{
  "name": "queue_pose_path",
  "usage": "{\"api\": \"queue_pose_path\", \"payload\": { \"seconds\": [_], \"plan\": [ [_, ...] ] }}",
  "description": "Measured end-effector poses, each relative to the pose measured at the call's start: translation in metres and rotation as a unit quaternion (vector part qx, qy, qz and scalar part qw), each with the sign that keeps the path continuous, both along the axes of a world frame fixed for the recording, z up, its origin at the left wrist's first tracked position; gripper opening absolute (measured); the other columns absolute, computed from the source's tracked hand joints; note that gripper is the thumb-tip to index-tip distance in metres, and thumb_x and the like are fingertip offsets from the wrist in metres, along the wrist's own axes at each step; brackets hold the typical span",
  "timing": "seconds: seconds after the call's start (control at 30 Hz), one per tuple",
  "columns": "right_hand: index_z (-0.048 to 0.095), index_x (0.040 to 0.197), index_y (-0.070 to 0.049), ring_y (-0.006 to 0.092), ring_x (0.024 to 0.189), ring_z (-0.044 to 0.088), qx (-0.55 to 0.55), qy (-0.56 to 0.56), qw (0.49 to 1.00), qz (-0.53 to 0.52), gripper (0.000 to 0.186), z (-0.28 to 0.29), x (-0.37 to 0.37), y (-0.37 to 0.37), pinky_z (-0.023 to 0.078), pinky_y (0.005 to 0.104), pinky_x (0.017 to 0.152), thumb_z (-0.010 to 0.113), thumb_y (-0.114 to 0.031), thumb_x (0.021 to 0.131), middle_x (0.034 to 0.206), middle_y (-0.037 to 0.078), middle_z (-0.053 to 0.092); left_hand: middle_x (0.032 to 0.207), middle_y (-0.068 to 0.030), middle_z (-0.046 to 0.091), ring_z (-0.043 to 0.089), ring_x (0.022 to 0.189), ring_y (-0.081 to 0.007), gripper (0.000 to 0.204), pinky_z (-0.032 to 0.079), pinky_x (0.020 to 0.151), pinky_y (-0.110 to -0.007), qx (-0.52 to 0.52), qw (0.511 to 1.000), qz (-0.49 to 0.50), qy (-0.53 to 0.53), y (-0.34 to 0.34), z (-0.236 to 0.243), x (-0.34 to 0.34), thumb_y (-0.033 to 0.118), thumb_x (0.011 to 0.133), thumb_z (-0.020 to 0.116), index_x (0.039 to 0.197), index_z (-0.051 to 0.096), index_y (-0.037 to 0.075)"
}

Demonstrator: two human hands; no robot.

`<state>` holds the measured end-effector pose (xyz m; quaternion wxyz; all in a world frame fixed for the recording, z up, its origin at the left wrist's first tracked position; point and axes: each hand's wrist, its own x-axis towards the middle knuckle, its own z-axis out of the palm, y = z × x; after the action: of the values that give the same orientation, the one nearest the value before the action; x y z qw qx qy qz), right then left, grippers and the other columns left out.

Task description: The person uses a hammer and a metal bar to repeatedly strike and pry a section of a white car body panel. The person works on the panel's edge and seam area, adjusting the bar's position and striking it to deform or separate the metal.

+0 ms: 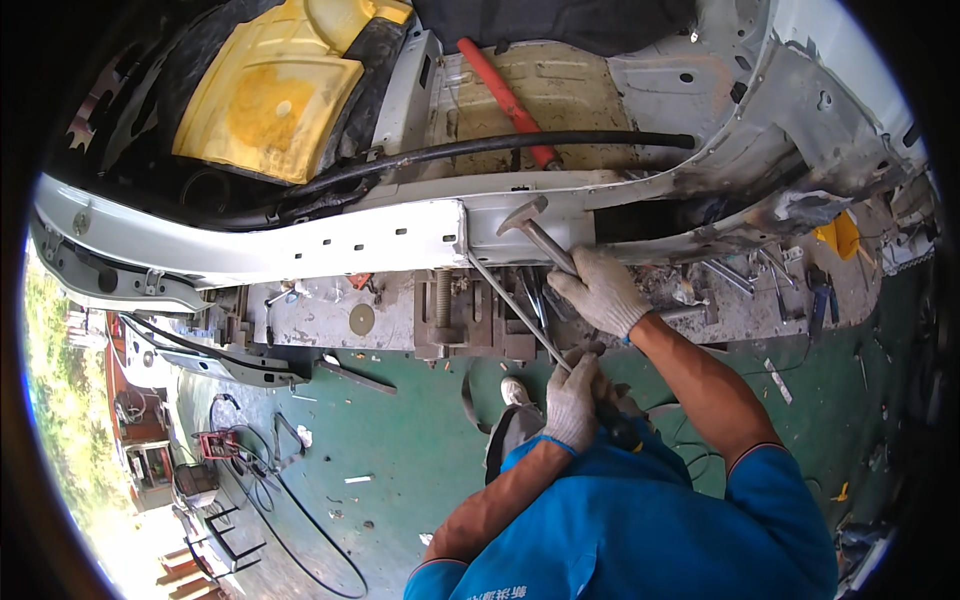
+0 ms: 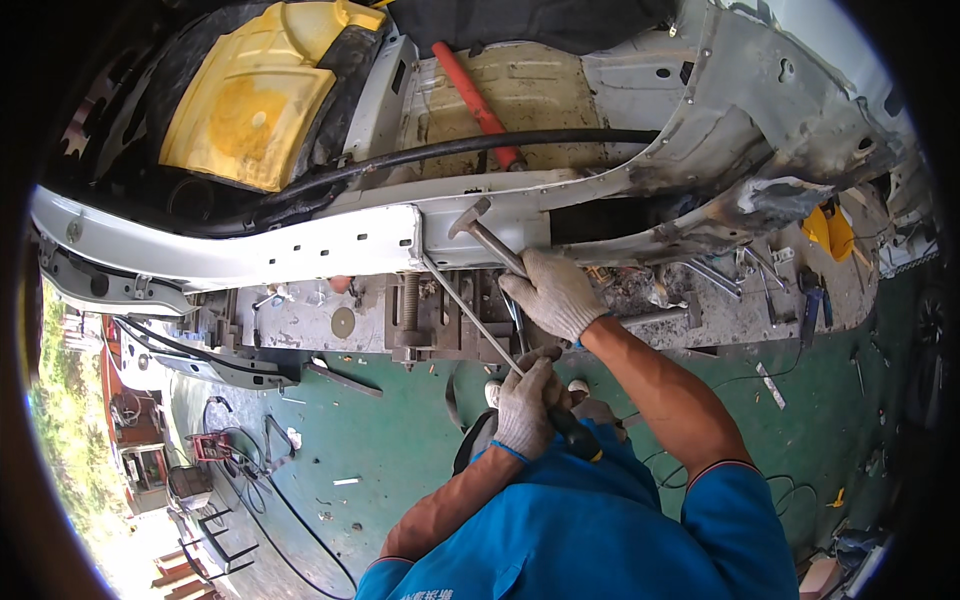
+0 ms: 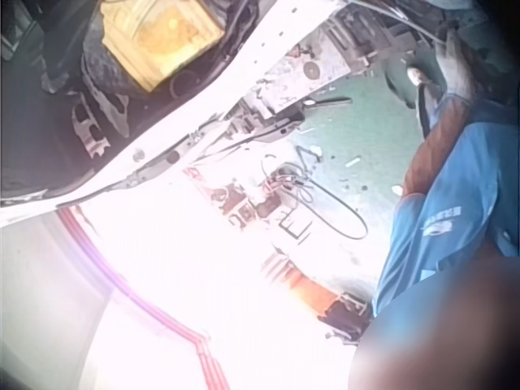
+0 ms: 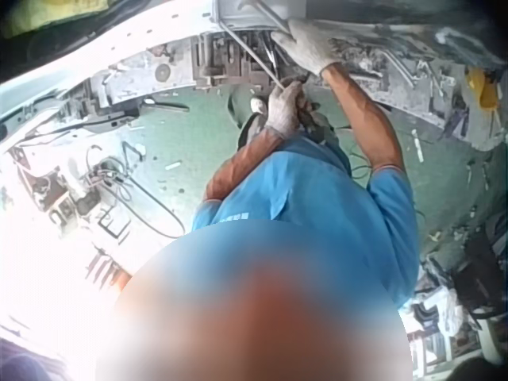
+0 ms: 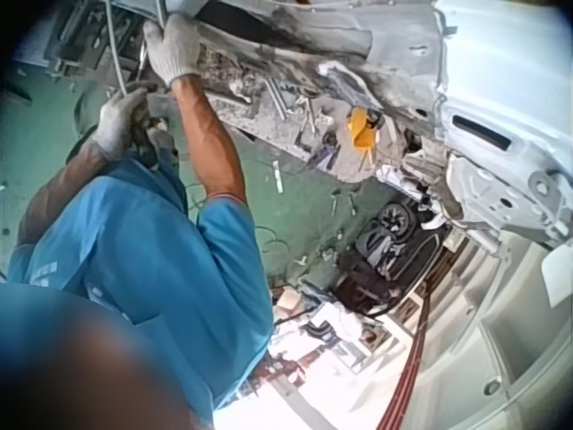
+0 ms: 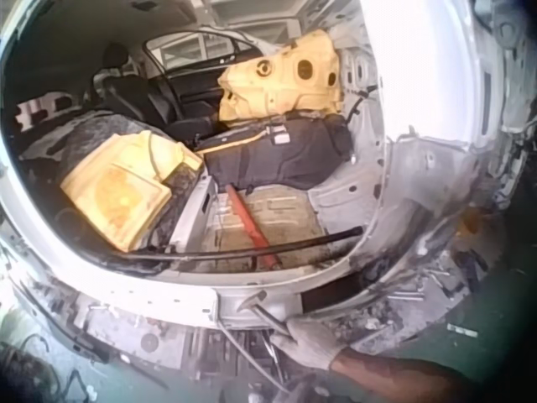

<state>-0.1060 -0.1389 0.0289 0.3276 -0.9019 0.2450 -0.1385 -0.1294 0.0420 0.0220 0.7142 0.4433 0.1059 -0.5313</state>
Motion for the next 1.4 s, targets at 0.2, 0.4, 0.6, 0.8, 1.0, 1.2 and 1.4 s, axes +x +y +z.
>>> {"api": "queue_pose_path", "payload": {
  "seconds": [0.2,0.4,0.6,0.8,1.0,1.2,1.4],
  "plan": [
    [0.062,0.092,-0.001,0.0472,0.084,0.068,0.023,0.018,1.0,-0.007,0.045,0.003,0.001,0.0,0.05,0.055,0.075,0.069,-0.045,0.1,0.083,0.026,0.068,0.07,-0.0013,0.045,0.049,0.059,-0.0163,0.032,0.052,0.062,-0.037,0.01,1.0,-0.001,-0.005,0.002,-0.001,0.003,0.02,0.112,0.054,0.134,0.059,-0.001],
    [0.06,0.094,-0.001,0.0493,0.078,0.067,0.024,-0.014,1.0,0.004,0.047,-0.001,0.004,0.002,0.051,0.0584,0.07,0.067,-0.048,0.102,0.077,0.026,0.066,0.07,-0.0023,0.048,0.05,0.06,-0.0168,0.034,0.051,0.061,-0.036,0.005,1.0,-0.015,-0.017,0.005,-0.006,0.003,0.021,0.112,0.055,0.135,0.059,-0.004],
    [0.06,0.095,-0.002,0.0491,0.077,0.067,0.032,-0.013,0.999,0.002,0.048,-0.003,0.005,0.004,0.051,0.0582,0.07,0.067,-0.048,0.102,0.076,0.026,0.066,0.071,-0.0033,0.05,0.051,0.059,-0.0176,0.034,0.049,0.059,-0.036,-0.001,1.0,-0.016,-0.01,0.006,-0.005,0.005,0.021,0.112,0.055,0.133,0.06,-0.005],
    [0.06,0.096,-0.002,0.0493,0.077,0.067,0.027,-0.017,0.999,0.0,0.047,0.0,0.007,0.006,0.051,0.0583,0.069,0.067,-0.048,0.102,0.077,0.026,0.066,0.069,-0.0026,0.046,0.048,0.057,-0.0182,0.033,0.049,0.059,-0.039,0.012,0.998,-0.046,-0.027,0.009,0.006,0.009,0.022,0.112,0.055,0.131,0.058,-0.004],
    [0.06,0.097,-0.002,0.0493,0.076,0.067,0.04,-0.032,0.999,0.009,0.045,-0.002,0.011,0.007,0.051,0.0582,0.069,0.068,-0.047,0.101,0.077,0.026,0.066,0.069,-0.0034,0.049,0.051,0.057,-0.0181,0.033,0.047,0.057,-0.036,0.008,0.999,-0.037,-0.013,0.01,0.013,0.007,0.022,0.112,0.055,0.13,0.059,-0.005],
    [0.061,0.097,-0.002,0.048,0.076,0.068,0.049,-0.025,0.998,0.009,0.043,-0.007,0.012,0.006,0.05,0.0565,0.068,0.07,-0.044,0.101,0.077,0.026,0.067,0.069,-0.0038,0.05,0.053,0.056,-0.0179,0.033,0.048,0.055,-0.034,-0.003,0.999,-0.035,-0.011,0.005,0.005,0.009,0.022,0.112,0.055,0.131,0.06,-0.005],
    [0.06,0.099,-0.002,0.0498,0.077,0.068,0.047,-0.03,0.998,0.013,0.044,-0.011,0.012,0.008,0.051,0.0578,0.068,0.067,-0.046,0.102,0.077,0.026,0.067,0.069,-0.0035,0.051,0.053,0.056,-0.0172,0.032,0.052,0.057,-0.035,-0.01,1.0,-0.016,-0.003,0.0,-0.001,-0.001,0.022,0.112,0.056,0.132,0.061,-0.003]
  ]
}}
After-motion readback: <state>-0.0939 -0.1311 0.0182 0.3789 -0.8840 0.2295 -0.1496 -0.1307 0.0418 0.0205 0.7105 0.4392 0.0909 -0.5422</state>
